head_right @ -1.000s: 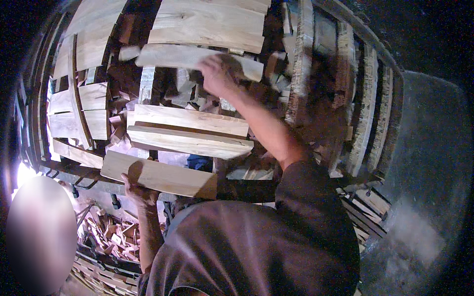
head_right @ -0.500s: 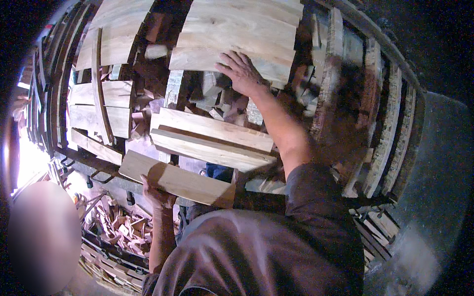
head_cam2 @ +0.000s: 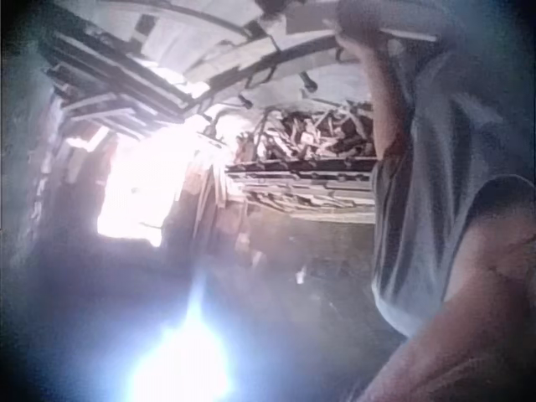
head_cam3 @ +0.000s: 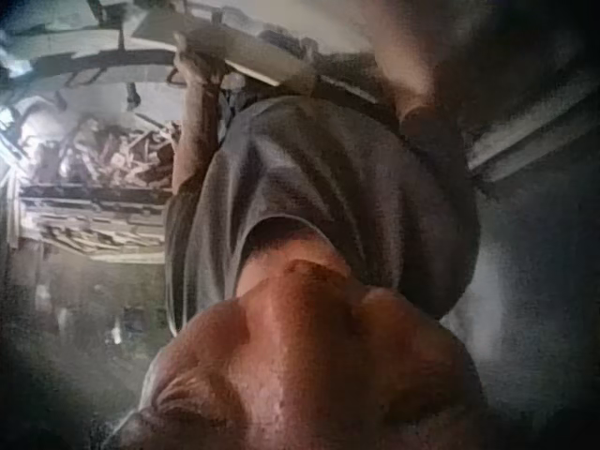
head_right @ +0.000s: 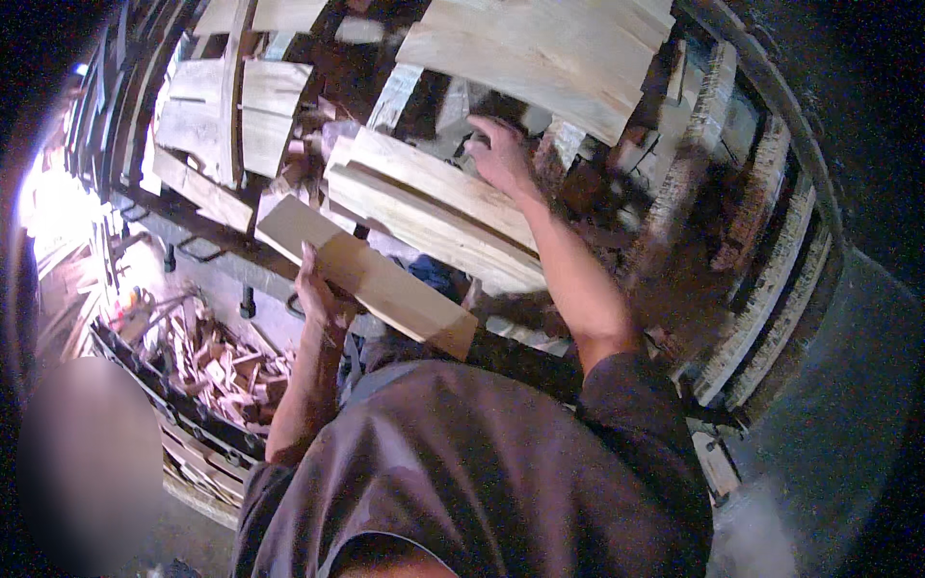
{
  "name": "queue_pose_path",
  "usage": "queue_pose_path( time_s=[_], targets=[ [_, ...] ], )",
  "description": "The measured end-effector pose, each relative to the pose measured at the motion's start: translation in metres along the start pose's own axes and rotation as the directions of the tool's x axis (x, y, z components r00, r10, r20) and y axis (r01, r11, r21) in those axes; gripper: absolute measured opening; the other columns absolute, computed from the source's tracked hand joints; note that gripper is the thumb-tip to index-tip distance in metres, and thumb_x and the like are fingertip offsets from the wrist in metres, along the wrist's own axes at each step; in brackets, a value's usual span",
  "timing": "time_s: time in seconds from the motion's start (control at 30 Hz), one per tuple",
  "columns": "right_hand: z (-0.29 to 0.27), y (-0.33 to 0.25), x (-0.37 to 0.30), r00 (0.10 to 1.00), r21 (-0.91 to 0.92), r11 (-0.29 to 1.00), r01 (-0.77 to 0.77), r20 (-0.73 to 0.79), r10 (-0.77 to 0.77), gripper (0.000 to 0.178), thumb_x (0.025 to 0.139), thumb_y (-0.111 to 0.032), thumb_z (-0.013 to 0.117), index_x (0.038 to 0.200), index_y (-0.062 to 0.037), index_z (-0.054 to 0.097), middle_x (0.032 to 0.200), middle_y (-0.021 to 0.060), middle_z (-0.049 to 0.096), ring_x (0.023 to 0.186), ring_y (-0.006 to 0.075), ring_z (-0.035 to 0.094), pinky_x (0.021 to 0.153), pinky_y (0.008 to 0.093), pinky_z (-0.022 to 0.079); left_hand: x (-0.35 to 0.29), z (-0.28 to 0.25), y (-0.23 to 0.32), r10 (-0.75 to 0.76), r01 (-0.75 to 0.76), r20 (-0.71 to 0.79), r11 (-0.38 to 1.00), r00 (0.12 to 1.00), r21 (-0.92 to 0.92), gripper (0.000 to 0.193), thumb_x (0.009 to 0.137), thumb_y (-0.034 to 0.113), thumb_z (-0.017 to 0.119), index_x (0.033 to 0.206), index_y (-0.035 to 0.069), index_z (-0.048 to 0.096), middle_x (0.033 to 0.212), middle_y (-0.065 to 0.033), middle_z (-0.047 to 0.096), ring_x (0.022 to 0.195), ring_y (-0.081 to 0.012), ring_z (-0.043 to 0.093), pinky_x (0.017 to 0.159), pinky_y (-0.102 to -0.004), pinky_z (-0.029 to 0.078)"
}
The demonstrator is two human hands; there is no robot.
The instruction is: The person picks up wooden planks from a pile and stacks them on a workbench. They repeatedly lift, align, and place the planks into a growing stack, occasionally moving to different areas to gather more pieces.
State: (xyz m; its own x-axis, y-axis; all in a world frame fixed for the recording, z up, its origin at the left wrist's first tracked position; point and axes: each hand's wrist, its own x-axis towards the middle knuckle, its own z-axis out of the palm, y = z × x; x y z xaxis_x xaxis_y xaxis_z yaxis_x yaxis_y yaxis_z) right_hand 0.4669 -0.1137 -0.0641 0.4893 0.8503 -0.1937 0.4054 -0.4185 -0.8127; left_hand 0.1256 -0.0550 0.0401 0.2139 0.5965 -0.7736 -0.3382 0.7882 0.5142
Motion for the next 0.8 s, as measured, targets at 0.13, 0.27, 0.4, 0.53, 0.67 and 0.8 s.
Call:
queue_pose_path(
  time_s=[0.13,0.27,0.4,0.53,0.67,0.8],
  targets=[
    [0.014,-0.007,-0.039,0.954,0.046,0.990,-0.135,0.277,0.118,0.047,0.091,-0.032,0.074,0.128,-0.0037,0.069,0.121,0.0201,0.073,0.112,0.0277,0.070,0.098,0.0399,0.052,-0.001,-0.009,-0.011,-0.072,0.066,-0.105,0.996,0.992,-0.062,0.054,0.103,0.051,0.057,0.132,0.005,0.056,0.117,-0.0136,0.066,0.109,-0.0321,0.065,0.099,-0.0493,0.052],
    [0.008,-0.011,-0.044,0.929,-0.092,0.977,-0.191,0.305,0.210,0.051,0.091,-0.042,0.071,0.122,-0.0014,0.070,0.111,0.0204,0.075,0.106,0.0283,0.071,0.094,0.0419,0.052,0.008,-0.031,-0.029,-0.081,0.081,0.000,0.986,0.997,-0.145,0.055,0.103,0.051,0.058,0.133,0.006,0.057,0.118,-0.0122,0.065,0.110,-0.0317,0.064,0.101,-0.0510,0.051],
    [-0.010,-0.022,-0.036,0.799,-0.313,0.909,-0.276,0.451,0.398,0.055,0.096,-0.054,0.062,0.122,-0.0059,0.072,0.117,0.0157,0.075,0.110,0.0289,0.068,0.098,0.0403,0.048,-0.003,-0.024,-0.029,-0.136,0.131,-0.019,0.977,0.990,-0.167,0.060,0.103,0.054,0.056,0.135,0.004,0.056,0.124,-0.0154,0.064,0.118,-0.0352,0.061,0.106,-0.0550,0.047],
    [-0.003,-0.020,-0.042,0.835,-0.355,0.880,-0.315,0.338,0.435,0.058,0.096,-0.057,0.060,0.120,-0.0063,0.073,0.115,0.0146,0.075,0.109,0.0291,0.068,0.098,0.0404,0.048,-0.016,-0.021,-0.018,-0.113,0.114,0.020,0.978,0.993,-0.174,0.059,0.102,0.052,0.059,0.135,0.004,0.056,0.127,-0.0158,0.064,0.121,-0.0352,0.060,0.107,-0.0553,0.047],
    [0.009,0.013,-0.044,0.837,-0.258,0.910,-0.324,0.371,0.403,0.061,0.096,-0.058,0.060,0.117,-0.0027,0.074,0.109,0.0143,0.075,0.104,0.0257,0.067,0.095,0.0404,0.048,-0.035,-0.031,-0.010,-0.080,0.090,0.055,0.976,0.995,-0.199,0.057,0.101,0.050,0.062,0.133,0.003,0.057,0.129,-0.0153,0.064,0.120,-0.0339,0.061,0.107,-0.0552,0.048],
    [0.023,0.001,-0.060,0.842,-0.225,0.925,-0.307,0.389,0.375,0.060,0.096,-0.057,0.061,0.115,-0.0007,0.074,0.105,0.0143,0.075,0.100,0.0235,0.066,0.092,0.0403,0.049,-0.067,-0.029,0.004,-0.044,0.041,-0.009,0.977,0.999,-0.211,0.059,0.101,0.051,0.061,0.132,0.001,0.058,0.127,-0.0179,0.066,0.119,-0.0371,0.062,0.106,-0.0541,0.048]
  ],
)
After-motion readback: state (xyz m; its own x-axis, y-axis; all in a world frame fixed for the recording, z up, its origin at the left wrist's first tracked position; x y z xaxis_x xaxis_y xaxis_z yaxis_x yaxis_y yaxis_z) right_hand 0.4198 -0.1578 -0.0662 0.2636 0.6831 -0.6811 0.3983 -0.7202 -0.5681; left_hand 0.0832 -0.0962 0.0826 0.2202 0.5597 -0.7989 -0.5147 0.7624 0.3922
